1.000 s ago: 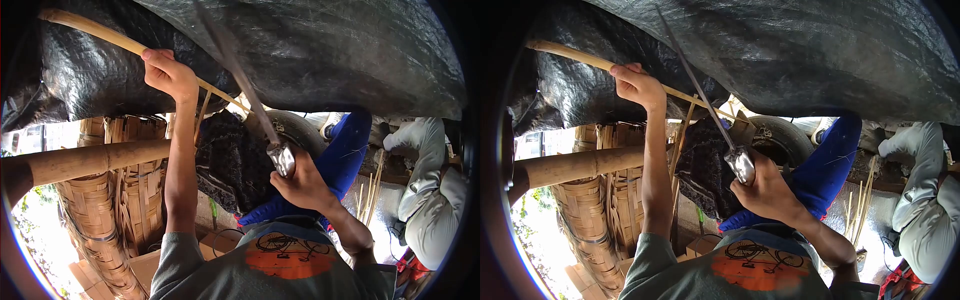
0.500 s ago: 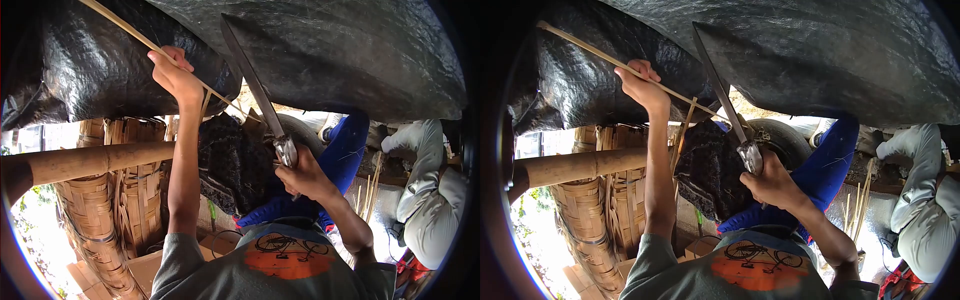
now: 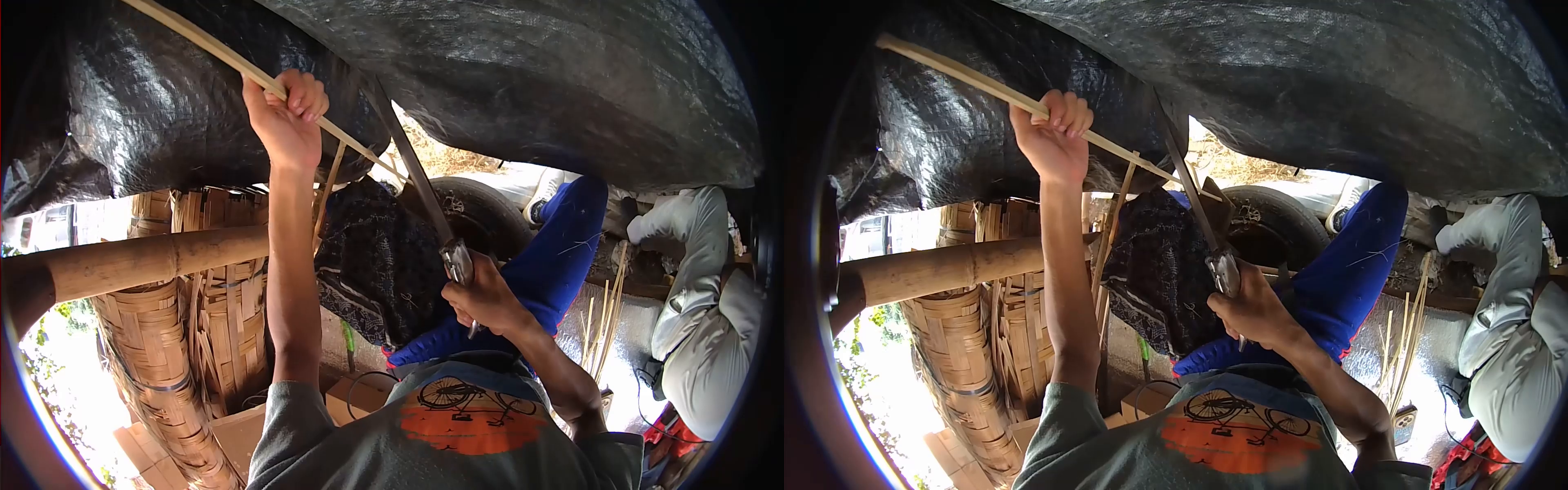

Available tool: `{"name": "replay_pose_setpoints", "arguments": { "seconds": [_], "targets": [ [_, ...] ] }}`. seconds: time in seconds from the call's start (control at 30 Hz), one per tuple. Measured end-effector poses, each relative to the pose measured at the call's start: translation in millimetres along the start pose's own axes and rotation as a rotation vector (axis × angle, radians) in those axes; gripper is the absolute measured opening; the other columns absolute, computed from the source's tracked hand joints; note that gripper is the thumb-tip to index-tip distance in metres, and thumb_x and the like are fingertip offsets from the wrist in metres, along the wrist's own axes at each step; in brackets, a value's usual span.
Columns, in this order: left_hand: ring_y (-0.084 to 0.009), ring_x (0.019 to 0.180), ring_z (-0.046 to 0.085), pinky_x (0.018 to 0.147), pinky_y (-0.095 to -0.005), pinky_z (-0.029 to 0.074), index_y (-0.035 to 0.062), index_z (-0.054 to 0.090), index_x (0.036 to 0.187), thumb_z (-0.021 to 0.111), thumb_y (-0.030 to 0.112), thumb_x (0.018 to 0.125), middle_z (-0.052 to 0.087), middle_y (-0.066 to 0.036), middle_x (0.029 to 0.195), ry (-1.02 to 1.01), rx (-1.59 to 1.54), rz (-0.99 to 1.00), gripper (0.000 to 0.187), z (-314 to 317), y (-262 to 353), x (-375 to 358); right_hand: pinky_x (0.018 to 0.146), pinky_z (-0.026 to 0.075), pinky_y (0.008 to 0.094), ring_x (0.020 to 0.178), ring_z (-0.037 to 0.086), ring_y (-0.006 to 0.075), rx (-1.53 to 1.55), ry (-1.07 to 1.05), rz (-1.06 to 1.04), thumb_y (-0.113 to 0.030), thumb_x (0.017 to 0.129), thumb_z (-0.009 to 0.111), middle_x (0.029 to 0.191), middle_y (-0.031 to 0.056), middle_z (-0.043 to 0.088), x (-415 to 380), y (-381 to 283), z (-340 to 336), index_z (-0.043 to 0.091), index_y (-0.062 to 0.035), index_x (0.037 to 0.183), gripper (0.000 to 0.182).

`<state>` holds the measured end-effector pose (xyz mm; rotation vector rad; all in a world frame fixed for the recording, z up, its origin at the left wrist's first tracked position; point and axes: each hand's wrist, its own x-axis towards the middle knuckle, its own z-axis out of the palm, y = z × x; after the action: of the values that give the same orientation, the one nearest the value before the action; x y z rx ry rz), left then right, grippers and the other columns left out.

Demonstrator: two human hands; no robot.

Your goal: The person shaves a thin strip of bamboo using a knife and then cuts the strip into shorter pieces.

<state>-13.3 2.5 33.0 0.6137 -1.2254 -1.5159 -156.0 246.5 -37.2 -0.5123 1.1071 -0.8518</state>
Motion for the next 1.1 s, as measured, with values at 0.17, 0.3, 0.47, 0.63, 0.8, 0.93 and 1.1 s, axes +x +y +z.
{"name": "replay_pose_setpoints", "arguments": {
  "seconds": [0.17, 0.3, 0.47, 0.63, 0.8, 0.93, 1.1],
  "targets": [
    [-0.0116, 0.048, 0.021, 0.049, -0.0265, 0.019, 0.0115, 0.026, 0.052, 0.019, 0.058, 0.093, 0.021, 0.001, 0.049, -0.185, 0.059, -0.152, 0.062, -12.5, -13.0, 2.5, 0.031, 0.033, 0.0269, 0.034, 0.042, 0.0105, -0.001, 0.0, -0.002, 0.007, 0.071, 0.05, 0.05, 0.0036, 0.043, -0.9, -1.7, 1.3, 0.04, -0.0029, 0.079, 0.016],
    [-0.0122, 0.055, 0.025, 0.055, -0.0257, 0.023, 0.0098, 0.032, 0.058, 0.021, 0.061, 0.092, 0.026, 0.001, 0.057, -0.087, 0.0, -0.111, 0.062, -6.5, -20.9, -0.9, 0.031, 0.034, 0.0266, 0.034, 0.043, 0.0108, -0.057, 0.013, -0.023, 0.006, 0.07, 0.049, 0.05, 0.0037, 0.044, -2.3, -5.3, -0.4, 0.04, -0.0018, 0.08, 0.016],
    [-0.0139, 0.066, 0.032, 0.066, -0.0266, 0.03, 0.009, 0.041, 0.071, 0.026, 0.063, 0.09, 0.035, 0.0, 0.07, -0.057, 0.01, -0.055, 0.059, -12.7, -29.7, -9.9, 0.032, 0.035, 0.0264, 0.035, 0.044, 0.0111, -0.101, 0.01, -0.042, 0.005, 0.07, 0.049, 0.05, 0.0039, 0.044, -0.9, -9.0, -1.0, 0.04, -0.0002, 0.082, 0.016],
    [-0.0107, 0.054, 0.021, 0.053, -0.0249, 0.019, 0.0086, 0.041, 0.068, 0.021, 0.067, 0.088, 0.023, 0.003, 0.056, -0.187, -0.007, -0.137, 0.065, -23.0, -22.2, -10.4, 0.032, 0.036, 0.0266, 0.035, 0.045, 0.0112, -0.078, -0.004, -0.052, 0.005, 0.071, 0.049, 0.05, 0.0042, 0.045, 0.3, -5.1, -2.1, 0.041, 0.0004, 0.084, 0.016],
    [-0.01, 0.053, 0.019, 0.052, -0.0259, 0.018, 0.0113, 0.031, 0.06, 0.024, 0.068, 0.088, 0.021, 0.003, 0.056, -0.12, 0.002, -0.133, 0.063, -13.6, -21.8, -15.2, 0.032, 0.035, 0.0255, 0.035, 0.046, 0.0106, -0.123, -0.015, -0.016, -0.001, 0.075, 0.05, 0.049, 0.0024, 0.045, -1.4, 1.3, -2.3, 0.042, 0.0027, 0.097, 0.023],
    [-0.0095, 0.051, 0.017, 0.05, -0.026, 0.016, 0.0139, 0.023, 0.059, 0.028, 0.067, 0.087, 0.019, 0.004, 0.055, -0.06, 0.085, -0.075, 0.06, -12.9, -20.9, -20.4, 0.031, 0.035, 0.0261, 0.035, 0.046, 0.0107, -0.137, -0.033, -0.043, -0.001, 0.075, 0.051, 0.048, 0.0027, 0.045, -3.4, -0.7, -1.5, 0.042, 0.0028, 0.096, 0.022],
    [-0.0087, 0.051, 0.016, 0.048, -0.0255, 0.015, 0.014, 0.023, 0.058, 0.03, 0.066, 0.087, 0.017, 0.005, 0.054, 0.027, 0.065, -0.017, 0.06, -11.5, -27.4, -26.8, 0.032, 0.035, 0.0259, 0.035, 0.045, 0.0105, -0.137, -0.05, -0.039, 0.0, 0.074, 0.051, 0.048, 0.0024, 0.044, 0.9, -1.9, 0.4, 0.043, 0.0006, 0.089, 0.017]
  ]
}}
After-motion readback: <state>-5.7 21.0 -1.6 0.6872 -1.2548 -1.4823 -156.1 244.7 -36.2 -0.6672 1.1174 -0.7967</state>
